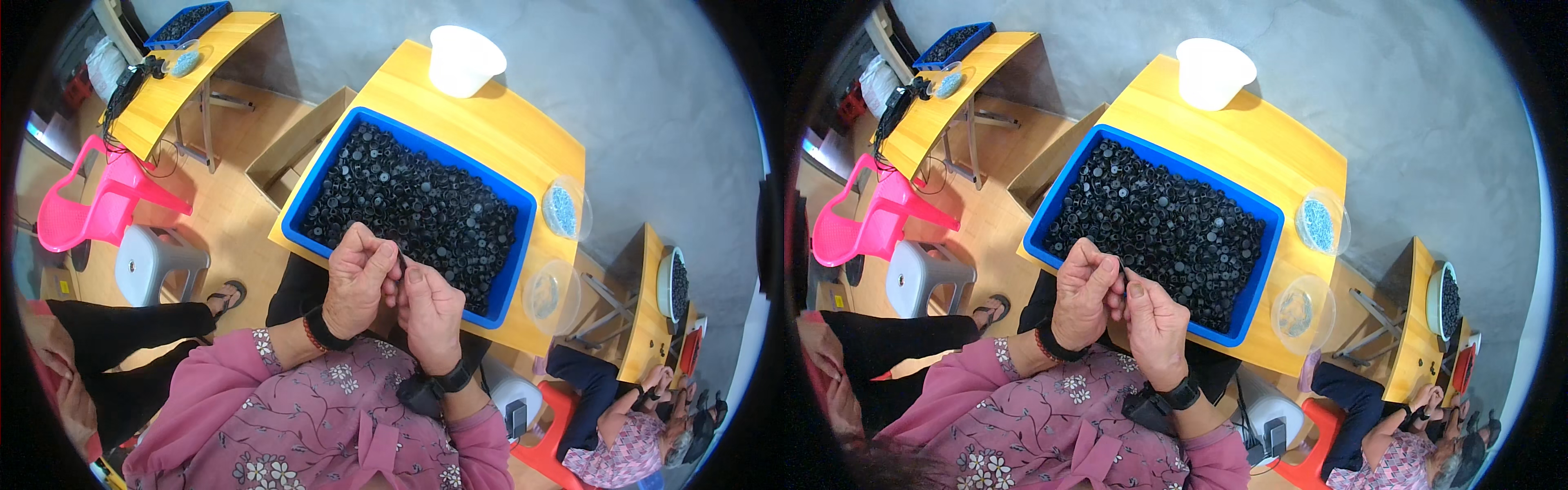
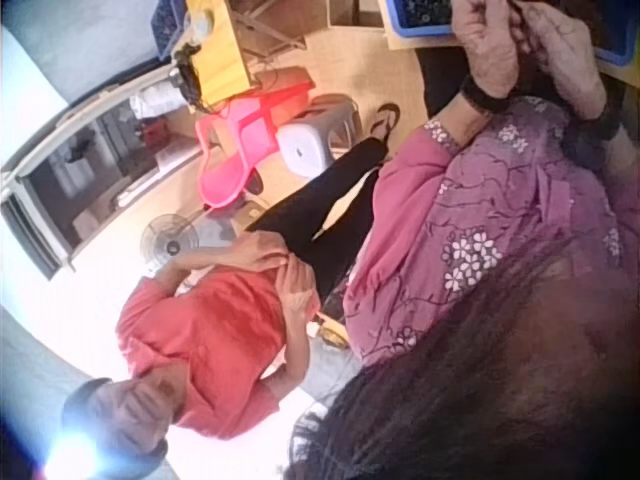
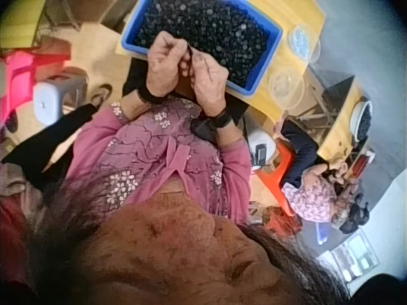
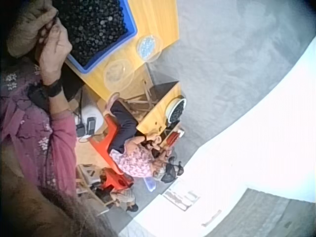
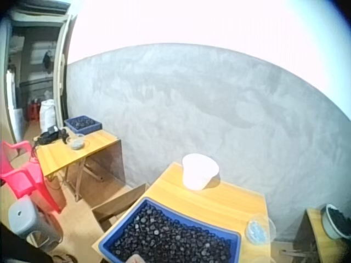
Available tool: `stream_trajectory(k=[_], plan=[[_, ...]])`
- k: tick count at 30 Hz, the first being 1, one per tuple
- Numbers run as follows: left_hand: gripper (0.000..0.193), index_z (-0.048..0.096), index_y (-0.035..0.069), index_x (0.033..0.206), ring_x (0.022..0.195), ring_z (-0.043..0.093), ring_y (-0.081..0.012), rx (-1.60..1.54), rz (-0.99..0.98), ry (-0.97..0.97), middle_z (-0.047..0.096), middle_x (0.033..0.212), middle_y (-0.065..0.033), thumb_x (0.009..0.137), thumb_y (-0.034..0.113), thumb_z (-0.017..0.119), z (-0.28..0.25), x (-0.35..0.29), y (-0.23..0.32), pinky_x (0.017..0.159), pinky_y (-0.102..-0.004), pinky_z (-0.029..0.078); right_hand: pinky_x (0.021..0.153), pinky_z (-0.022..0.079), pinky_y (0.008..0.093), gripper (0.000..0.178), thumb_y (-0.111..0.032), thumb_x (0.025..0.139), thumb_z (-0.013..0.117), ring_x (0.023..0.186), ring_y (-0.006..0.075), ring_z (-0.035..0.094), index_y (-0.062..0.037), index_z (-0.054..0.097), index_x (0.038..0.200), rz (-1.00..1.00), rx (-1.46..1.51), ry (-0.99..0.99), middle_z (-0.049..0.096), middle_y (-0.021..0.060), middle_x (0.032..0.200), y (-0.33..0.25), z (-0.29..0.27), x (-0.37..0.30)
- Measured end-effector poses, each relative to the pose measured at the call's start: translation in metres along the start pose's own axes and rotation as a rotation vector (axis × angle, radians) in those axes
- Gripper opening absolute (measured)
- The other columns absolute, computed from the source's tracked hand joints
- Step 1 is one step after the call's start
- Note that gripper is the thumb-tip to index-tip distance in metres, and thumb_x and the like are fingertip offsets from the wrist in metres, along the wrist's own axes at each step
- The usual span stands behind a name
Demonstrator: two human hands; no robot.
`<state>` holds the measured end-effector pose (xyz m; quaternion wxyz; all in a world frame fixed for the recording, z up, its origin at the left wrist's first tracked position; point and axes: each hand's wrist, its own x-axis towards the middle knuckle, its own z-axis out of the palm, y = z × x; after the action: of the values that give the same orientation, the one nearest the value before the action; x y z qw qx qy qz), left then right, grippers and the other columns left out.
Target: Manually assembling small black plastic components by attaching rubber seals or rings.
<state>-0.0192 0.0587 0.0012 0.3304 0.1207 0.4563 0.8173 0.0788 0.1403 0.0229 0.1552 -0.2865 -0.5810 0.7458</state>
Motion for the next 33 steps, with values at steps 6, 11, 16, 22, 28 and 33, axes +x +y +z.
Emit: stream_trajectory(k=[6, 11, 16, 22, 28, 33], plan=[[0.019, 0.047, 0.014, 0.090, 0.055, 0.051, -0.0074, -0.094, -0.142, 0.039, 0.058, 0.073, -0.0013, 0.103, 0.023, 0.058, -0.003, 0.005, 0.008, 0.045, -0.0222, 0.043, 0.074, 0.052, 0.0241, 0.031, -0.017, 0.105, 0.053, 0.080, 0.0091, 0.060, 0.0064, 0.063, 0.123, -0.154, -0.084, -0.025, 0.067, 0.0057, 0.097, -0.001, 0.001, 0.002], [0.022, 0.047, 0.016, 0.089, 0.057, 0.050, -0.0090, -0.223, -0.351, -0.016, 0.057, 0.072, -0.0005, 0.105, 0.030, 0.053, -0.002, 0.007, 0.018, 0.045, -0.0246, 0.041, 0.076, 0.053, 0.0276, 0.029, -0.016, 0.104, 0.055, 0.083, 0.0146, 0.065, 0.0054, 0.063, 0.122, -0.190, -0.301, -0.011, 0.069, 0.0119, 0.100, -0.005, -0.011, -0.001], [0.025, 0.047, 0.015, 0.087, 0.054, 0.050, -0.0084, -0.231, -0.378, -0.024, 0.057, 0.072, -0.0004, 0.105, 0.032, 0.053, 0.001, 0.005, 0.021, 0.045, -0.0234, 0.042, 0.070, 0.052, 0.0302, 0.026, -0.011, 0.100, 0.060, 0.079, 0.0204, 0.065, 0.0060, 0.063, 0.120, -0.436, -0.475, 0.046, 0.067, 0.0142, 0.092, -0.002, -0.011, 0.002], [0.026, 0.049, 0.013, 0.086, 0.052, 0.049, -0.0078, -0.228, -0.388, -0.041, 0.057, 0.072, -0.0003, 0.105, 0.031, 0.053, 0.001, 0.005, 0.020, 0.044, -0.0223, 0.042, 0.068, 0.052, 0.0319, 0.025, -0.009, 0.099, 0.061, 0.075, 0.0225, 0.064, 0.0055, 0.063, 0.119, -0.513, -0.567, 0.050, 0.065, 0.0135, 0.088, -0.003, -0.011, 0.004], [0.021, 0.048, 0.013, 0.089, 0.054, 0.050, -0.0079, -0.226, -0.380, -0.002, 0.057, 0.073, -0.0009, 0.105, 0.026, 0.053, 0.005, 0.003, 0.018, 0.045, -0.0227, 0.043, 0.068, 0.052, 0.0317, 0.025, -0.011, 0.101, 0.058, 0.077, 0.0229, 0.066, 0.0066, 0.063, 0.119, -0.447, -0.548, 0.057, 0.066, 0.0148, 0.090, -0.006, -0.008, 0.004], [0.019, 0.045, 0.015, 0.091, 0.056, 0.049, -0.0065, -0.260, -0.339, 0.022, 0.055, 0.073, 0.0009, 0.105, 0.025, 0.054, 0.010, 0.000, 0.011, 0.046, -0.0227, 0.041, 0.071, 0.053, 0.0307, 0.026, -0.012, 0.102, 0.056, 0.080, 0.0207, 0.067, 0.0071, 0.063, 0.119, -0.303, -0.331, 0.063, 0.068, 0.0162, 0.095, 0.011, -0.008, 0.005]])
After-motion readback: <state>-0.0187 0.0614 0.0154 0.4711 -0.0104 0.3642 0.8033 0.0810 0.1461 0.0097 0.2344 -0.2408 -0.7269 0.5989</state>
